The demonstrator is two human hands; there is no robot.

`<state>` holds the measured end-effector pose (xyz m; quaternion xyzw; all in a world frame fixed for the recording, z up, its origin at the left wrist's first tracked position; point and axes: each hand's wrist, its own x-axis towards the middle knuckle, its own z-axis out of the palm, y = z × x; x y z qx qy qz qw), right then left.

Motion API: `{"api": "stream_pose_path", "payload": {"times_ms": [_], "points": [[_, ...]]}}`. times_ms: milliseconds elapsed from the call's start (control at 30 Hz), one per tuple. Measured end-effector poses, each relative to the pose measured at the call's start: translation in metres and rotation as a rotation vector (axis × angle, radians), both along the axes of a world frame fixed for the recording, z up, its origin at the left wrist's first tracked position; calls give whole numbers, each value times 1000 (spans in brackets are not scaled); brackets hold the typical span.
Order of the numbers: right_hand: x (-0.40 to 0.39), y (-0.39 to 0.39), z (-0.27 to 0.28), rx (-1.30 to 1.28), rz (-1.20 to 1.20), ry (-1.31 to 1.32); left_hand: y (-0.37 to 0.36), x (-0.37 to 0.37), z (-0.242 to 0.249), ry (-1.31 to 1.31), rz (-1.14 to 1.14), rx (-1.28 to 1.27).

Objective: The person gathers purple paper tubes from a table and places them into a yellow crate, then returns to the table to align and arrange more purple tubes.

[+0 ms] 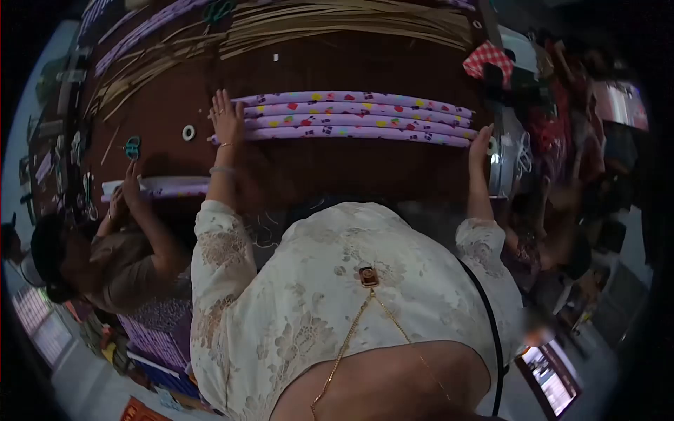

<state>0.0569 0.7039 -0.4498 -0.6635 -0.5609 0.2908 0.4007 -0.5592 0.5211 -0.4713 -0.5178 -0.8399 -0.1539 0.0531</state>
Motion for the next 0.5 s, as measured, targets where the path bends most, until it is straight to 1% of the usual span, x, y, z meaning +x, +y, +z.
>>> {"api": "stream_pose_path", "payload": {"times_ms": [67, 100, 167, 200, 233, 300, 333, 433, 500], "points": [[3, -4, -5, 2, -45, 82, -2, 0, -3, -23, -46, 11], [-11, -11, 11, -87, -100, 119, -1, 3, -3, 4, -40, -19], [-17, -14, 11, -5, -78, 83, -1, 4, -4, 29, -40, -40], [-21, -17, 17, -43, -109, 69, -1, 3, -5, 32, -49, -35], [-16, -15, 9, -42, -123, 71, -1, 3, -5, 35, -54, -31], [-4, -7, -20, -4, -135, 186, 0, 4, -3, 38, -68, -27], [-6, -9, -18, -7, -139, 191, -1, 5, -3, 58, -74, -30], [-21, -14, 0, 13, -137, 152, -4, 6, -2, 80, -78, -34], [-43, -18, 28, 14, -196, -160, -4, 7, 0, 74, -73, -22]]}}
